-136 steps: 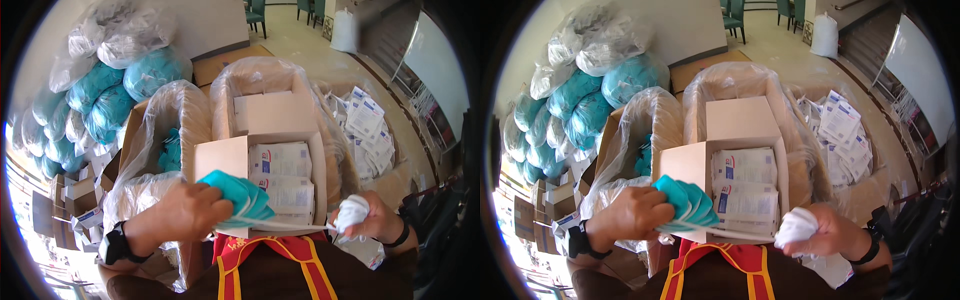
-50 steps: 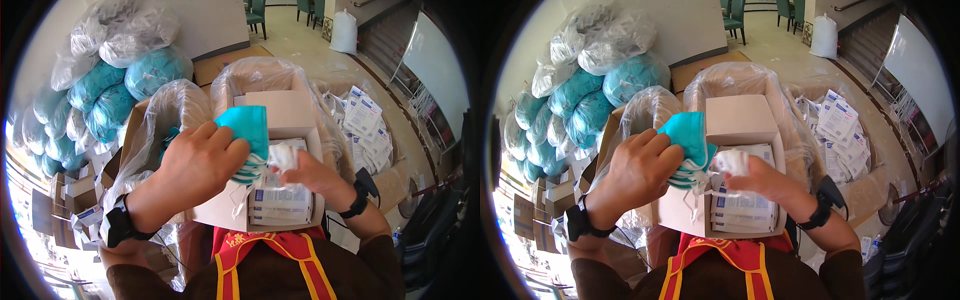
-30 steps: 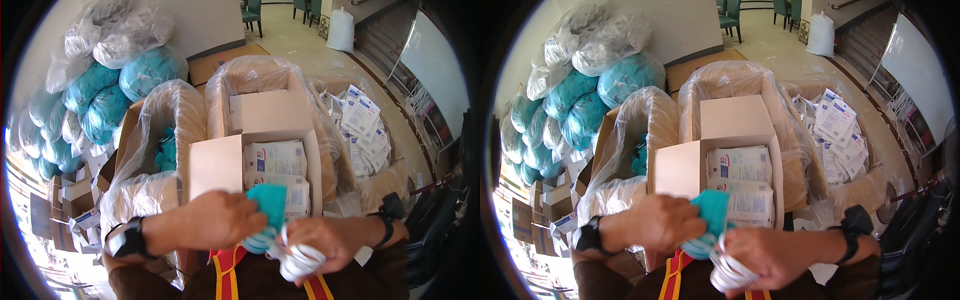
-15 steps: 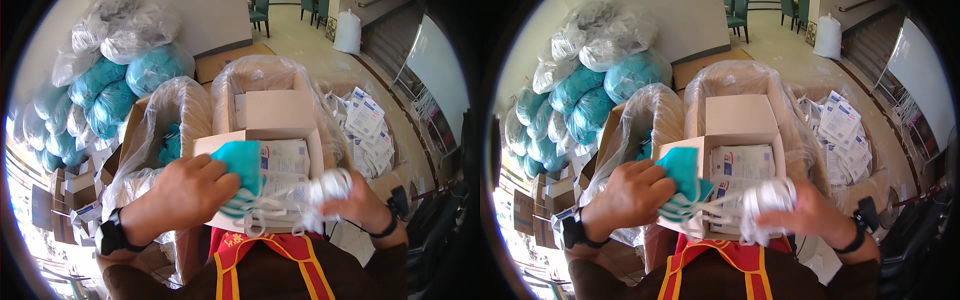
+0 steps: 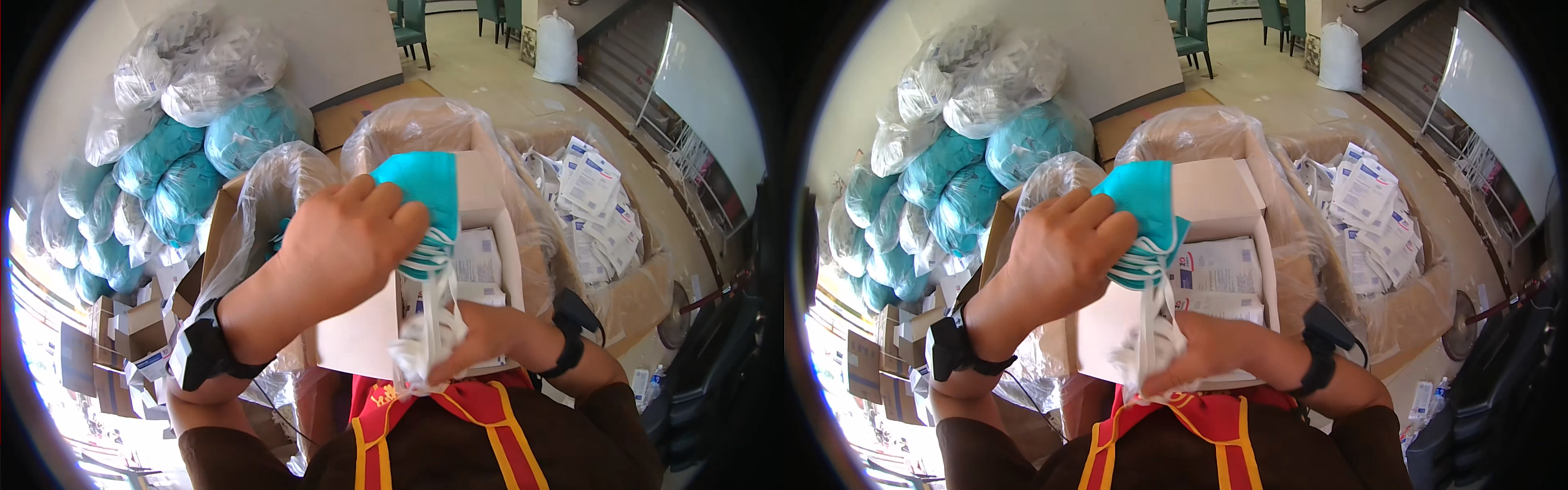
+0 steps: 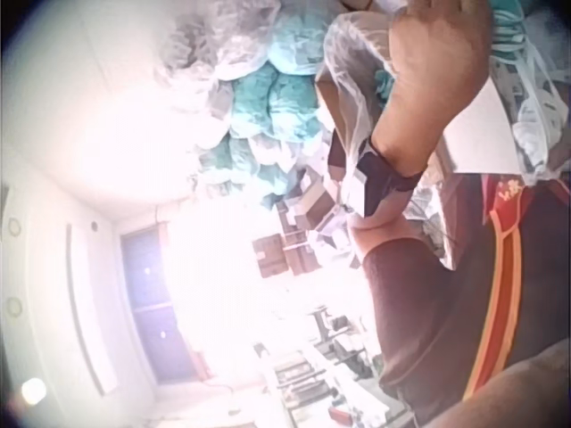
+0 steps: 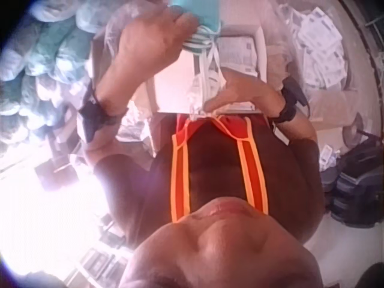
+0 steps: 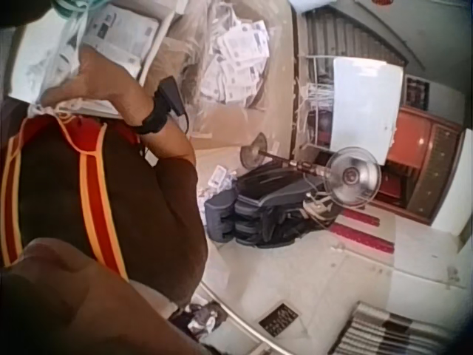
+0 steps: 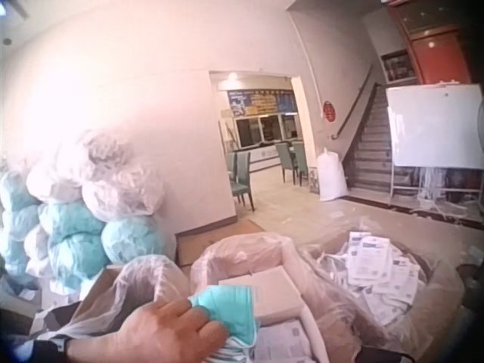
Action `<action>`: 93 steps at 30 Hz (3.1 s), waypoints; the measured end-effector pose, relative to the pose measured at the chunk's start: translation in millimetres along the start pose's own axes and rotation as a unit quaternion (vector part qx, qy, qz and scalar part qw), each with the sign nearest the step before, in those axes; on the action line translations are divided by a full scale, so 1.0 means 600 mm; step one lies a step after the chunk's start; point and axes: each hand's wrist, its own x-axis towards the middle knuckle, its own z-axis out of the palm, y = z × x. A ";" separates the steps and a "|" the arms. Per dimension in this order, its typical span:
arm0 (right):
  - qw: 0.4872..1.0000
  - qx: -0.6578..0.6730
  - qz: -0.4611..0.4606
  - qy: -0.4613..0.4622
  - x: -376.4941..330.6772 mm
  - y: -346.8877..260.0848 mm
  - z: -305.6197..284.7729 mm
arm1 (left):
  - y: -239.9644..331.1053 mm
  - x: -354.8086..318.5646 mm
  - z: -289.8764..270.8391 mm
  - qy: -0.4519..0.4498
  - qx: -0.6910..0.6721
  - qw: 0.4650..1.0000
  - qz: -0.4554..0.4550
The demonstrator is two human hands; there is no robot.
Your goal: Sorting and counting stacks of turquoise face masks and placing them into white cardboard boxes.
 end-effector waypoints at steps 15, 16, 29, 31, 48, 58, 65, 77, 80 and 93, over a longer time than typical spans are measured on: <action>0.942 -0.302 -0.108 0.102 -0.069 -0.071 0.019 | 0.045 -0.077 0.035 -0.077 -0.276 0.958 -0.027; 0.919 -0.378 -0.064 0.097 -0.082 -0.078 0.022 | 0.050 -0.091 0.009 -0.129 -0.267 0.955 -0.001; 0.949 -0.018 0.002 0.314 -0.073 -0.021 -0.059 | -0.022 -0.082 -0.027 -0.027 -0.049 0.994 -0.093; 0.950 0.014 -0.022 0.311 -0.047 0.003 -0.085 | -0.018 -0.064 -0.028 -0.017 -0.035 0.996 -0.084; 0.924 -0.176 -0.229 0.251 -0.037 -0.040 0.006 | 0.025 -0.064 0.060 -0.122 -0.253 0.946 -0.158; 0.967 -0.173 -0.009 0.189 -0.175 -0.053 0.022 | 0.037 -0.172 0.021 -0.218 -0.325 0.913 -0.117; 0.921 0.063 -0.039 0.381 -0.184 0.007 -0.005 | -0.078 -0.297 0.103 0.069 -0.397 0.738 -0.541; 0.909 0.082 -0.114 0.392 -0.072 0.040 -0.014 | -0.134 -0.352 0.274 0.177 -0.309 0.677 -0.644; 0.935 0.100 -0.127 0.316 -0.034 0.053 -0.025 | 0.007 -0.235 0.232 0.190 -0.507 0.699 -0.467; 0.990 -0.054 0.054 0.117 0.025 0.036 0.018 | 0.150 -0.143 0.126 0.048 -0.489 0.795 -0.356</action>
